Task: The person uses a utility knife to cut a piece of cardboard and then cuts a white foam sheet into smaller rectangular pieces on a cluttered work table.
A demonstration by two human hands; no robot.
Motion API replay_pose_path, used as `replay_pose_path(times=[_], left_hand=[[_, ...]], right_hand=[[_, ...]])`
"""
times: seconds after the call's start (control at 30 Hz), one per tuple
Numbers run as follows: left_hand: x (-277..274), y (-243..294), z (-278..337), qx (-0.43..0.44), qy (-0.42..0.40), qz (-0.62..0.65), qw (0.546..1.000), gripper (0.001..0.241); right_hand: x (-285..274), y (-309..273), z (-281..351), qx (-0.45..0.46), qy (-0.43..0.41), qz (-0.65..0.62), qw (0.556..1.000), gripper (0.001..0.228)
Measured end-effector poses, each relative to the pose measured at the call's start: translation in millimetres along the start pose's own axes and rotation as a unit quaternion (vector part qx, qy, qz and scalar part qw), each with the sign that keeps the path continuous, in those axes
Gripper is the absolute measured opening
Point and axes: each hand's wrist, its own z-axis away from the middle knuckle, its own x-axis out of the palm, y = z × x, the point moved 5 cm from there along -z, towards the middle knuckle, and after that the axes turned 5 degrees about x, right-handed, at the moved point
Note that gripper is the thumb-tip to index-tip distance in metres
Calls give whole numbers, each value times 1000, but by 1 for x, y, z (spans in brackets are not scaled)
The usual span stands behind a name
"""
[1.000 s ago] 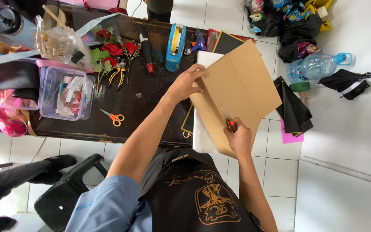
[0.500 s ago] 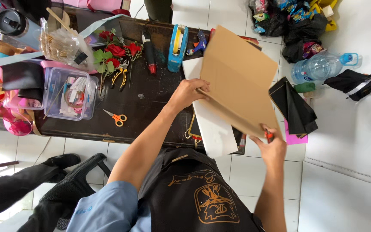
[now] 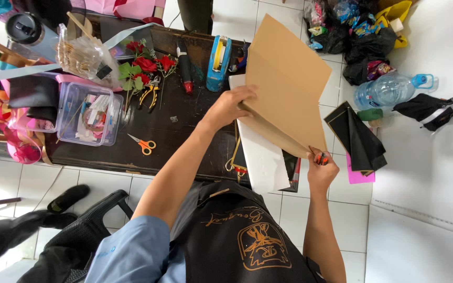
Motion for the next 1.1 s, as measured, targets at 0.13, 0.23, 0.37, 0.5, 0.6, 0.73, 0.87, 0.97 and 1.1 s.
replay_pose_path(times=[0.13, 0.23, 0.37, 0.5, 0.6, 0.73, 0.87, 0.97, 1.1], left_hand=[[6, -57, 28, -12, -21, -60, 998, 72], [6, -76, 37, -36, -1, -40, 999, 45], [8, -44, 28, 18, 22, -82, 996, 29], [-3, 34, -4, 134, 66, -87, 985, 24], [-12, 91, -21, 189, 65, -141, 970, 20], [-16, 131, -23, 225, 55, -146, 962, 10], [-31, 166, -13, 236, 61, -152, 958, 12], [-39, 190, -13, 244, 72, -150, 955, 9], [-53, 214, -9, 259, 86, -214, 938, 12]], right_hand=[[8, 15, -10, 31, -20, 22, 999, 34], [12, 14, -30, -12, -91, 149, 985, 30], [13, -13, -29, -50, -212, 254, 942, 37], [9, -45, -29, -114, -141, 224, 957, 32], [17, -8, -31, -94, -117, 213, 966, 35], [41, -4, -18, -51, -107, 190, 975, 32], [53, 1, -11, -39, -78, 114, 990, 32], [42, -29, -10, -20, -58, 71, 996, 27], [34, -57, -12, -44, -38, 22, 998, 14]])
